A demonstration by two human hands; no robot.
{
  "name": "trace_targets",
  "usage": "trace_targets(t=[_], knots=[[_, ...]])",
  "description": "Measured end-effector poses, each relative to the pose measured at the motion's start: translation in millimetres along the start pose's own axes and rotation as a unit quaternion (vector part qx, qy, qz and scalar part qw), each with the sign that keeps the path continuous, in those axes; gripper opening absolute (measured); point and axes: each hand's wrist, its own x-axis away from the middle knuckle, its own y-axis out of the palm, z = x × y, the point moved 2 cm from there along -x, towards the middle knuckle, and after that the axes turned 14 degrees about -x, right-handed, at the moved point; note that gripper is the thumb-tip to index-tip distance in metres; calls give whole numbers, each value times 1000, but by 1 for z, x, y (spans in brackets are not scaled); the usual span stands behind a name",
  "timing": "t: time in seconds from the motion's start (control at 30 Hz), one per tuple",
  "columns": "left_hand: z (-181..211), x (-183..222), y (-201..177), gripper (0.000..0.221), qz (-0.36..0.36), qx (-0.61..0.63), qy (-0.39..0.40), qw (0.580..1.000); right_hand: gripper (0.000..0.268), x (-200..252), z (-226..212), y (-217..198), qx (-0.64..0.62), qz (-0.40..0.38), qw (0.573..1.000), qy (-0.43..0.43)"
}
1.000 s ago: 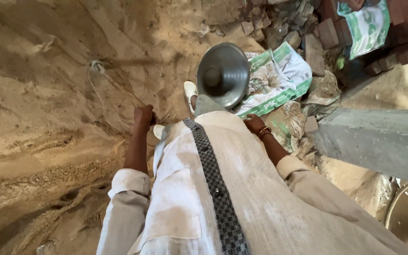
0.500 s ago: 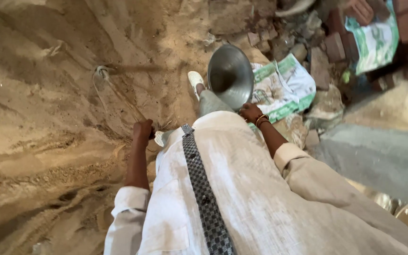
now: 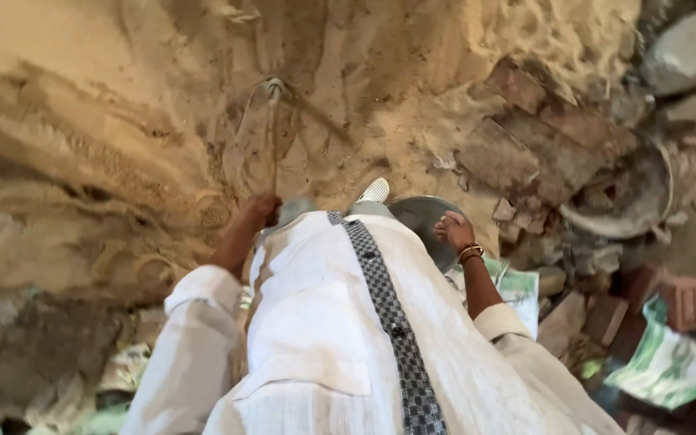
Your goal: The person digs into a sand wall with a hoe, then uses a shovel to scoop loosened sand into a metal basin. They repeat digging and shoveling, moving the filled basin aside and continuing to loosen sand from the face of the pit.
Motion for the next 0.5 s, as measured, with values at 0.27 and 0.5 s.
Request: trace_targets(t=[0.27,0.5], knots=[[5,53,72,24,71,-18,82,994,40,-125,-29,-97,26,-34,994,102],[-7,44,53,8,32,12,71,997,40,-49,-89,4,74,-2,997,3]])
